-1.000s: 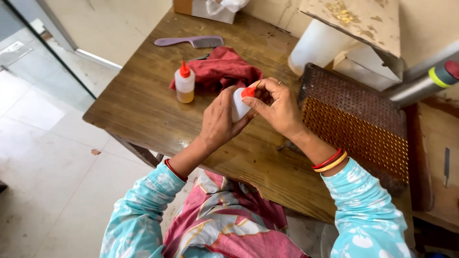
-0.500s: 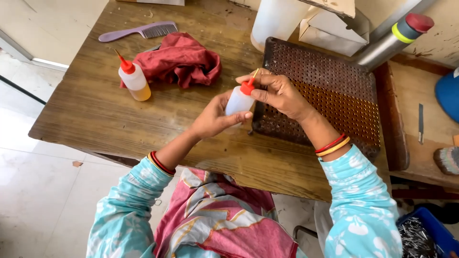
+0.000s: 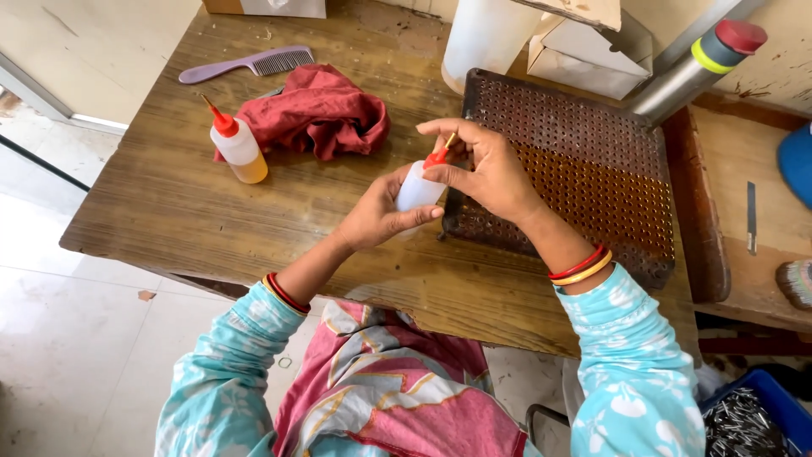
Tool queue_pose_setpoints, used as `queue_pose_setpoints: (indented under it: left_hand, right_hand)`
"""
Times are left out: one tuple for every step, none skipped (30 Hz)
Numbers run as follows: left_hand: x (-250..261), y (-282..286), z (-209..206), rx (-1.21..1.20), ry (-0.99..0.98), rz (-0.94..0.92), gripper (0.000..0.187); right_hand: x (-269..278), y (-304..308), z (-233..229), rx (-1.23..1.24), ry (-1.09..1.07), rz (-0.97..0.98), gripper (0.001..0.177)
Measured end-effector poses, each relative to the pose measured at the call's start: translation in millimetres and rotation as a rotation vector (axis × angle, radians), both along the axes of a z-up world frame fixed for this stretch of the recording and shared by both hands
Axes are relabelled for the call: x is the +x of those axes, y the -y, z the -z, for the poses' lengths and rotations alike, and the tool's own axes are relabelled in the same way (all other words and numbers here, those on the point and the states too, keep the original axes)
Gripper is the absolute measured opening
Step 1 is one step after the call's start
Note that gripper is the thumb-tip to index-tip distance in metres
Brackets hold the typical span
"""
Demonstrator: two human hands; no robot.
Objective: Oiling a metal tray with a squeeze bottle and refilling small bottles with liquid from a pitcher in a workshop environment.
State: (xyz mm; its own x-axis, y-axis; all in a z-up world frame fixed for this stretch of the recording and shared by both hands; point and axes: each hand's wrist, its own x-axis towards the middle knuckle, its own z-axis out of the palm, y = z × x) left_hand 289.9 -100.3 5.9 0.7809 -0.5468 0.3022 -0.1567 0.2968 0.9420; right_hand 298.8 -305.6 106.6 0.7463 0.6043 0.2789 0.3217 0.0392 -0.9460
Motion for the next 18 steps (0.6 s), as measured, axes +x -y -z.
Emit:
queue_pose_setpoints:
  left_hand:
    - [1, 0, 2, -0.010, 0.000, 0.024, 0.050]
    - [2, -1, 5, -0.020, 0.001, 0.048, 0.048]
    - [2, -2, 6, -0.022, 0.002, 0.050, 0.048]
    - [2, -3, 8, -0.033, -0.043, 0.095, 0.047]
    - [2, -4, 9, -0.047, -0.086, 0.133, 0.045]
    - [2, -4, 7, -0.053, -0.085, 0.130, 0.045]
    - [1, -6, 5, -0.041, -0.071, 0.129, 0.046]
    - [0, -7, 4, -0.030, -0.056, 0.127, 0.047]
    - [0, -9, 9, -0.030, -0.057, 0.123, 0.047]
    - [0, -11, 13, -0.034, -0.063, 0.133, 0.047]
    - [2, -13, 16, -0.037, -0.064, 0.147, 0.048]
    - [1, -15, 14, -0.036, -0.061, 0.146, 0.048]
    - [-1, -17, 12, -0.074, -0.089, 0.198, 0.050]
    - [-4, -20, 10, -0.112, -0.117, 0.251, 0.052]
    - [-7, -22, 4, -0.116, -0.117, 0.243, 0.052]
    - [-9, -26, -2, -0.146, -0.133, 0.292, 0.056]
    - [-12, -29, -7, -0.174, -0.151, 0.339, 0.061]
    - [-13, -32, -6, -0.177, -0.152, 0.330, 0.061]
  right_hand:
    - [0, 1, 3, -0.104, 0.077, 0.110, 0.049]
    - [0, 2, 6, -0.209, 0.152, 0.221, 0.047]
    - [0, 3, 2, -0.211, 0.153, 0.224, 0.047]
    - [-1, 3, -2, -0.129, 0.094, 0.134, 0.052]
    - [-1, 3, -8, -0.051, 0.035, 0.037, 0.058]
    - [-3, 2, -8, -0.056, 0.036, 0.034, 0.058]
    - [-4, 0, -6, 0.001, -0.017, -0.004, 0.060]
    - [-6, -2, -5, 0.059, -0.071, -0.042, 0.062]
    - [-7, -3, -1, 0.059, -0.072, -0.047, 0.062]
    - [-8, -4, 2, -0.023, 0.009, 0.016, 0.062]
    - [-7, -4, 4, -0.105, 0.094, 0.081, 0.062]
    - [-10, -5, 0, -0.104, 0.098, 0.080, 0.062]
    - [-13, -5, -4, -0.047, 0.061, 0.022, 0.065]
    - [-16, -6, -8, 0.010, 0.024, -0.036, 0.068]
    - [-18, -8, -8, 0.006, 0.024, -0.044, 0.068]
    - [-20, -9, -8, 0.040, -0.004, -0.069, 0.069]
    - [-21, -11, -8, 0.075, -0.033, -0.094, 0.069]
    - [-22, -13, -5, 0.074, -0.035, -0.103, 0.069]
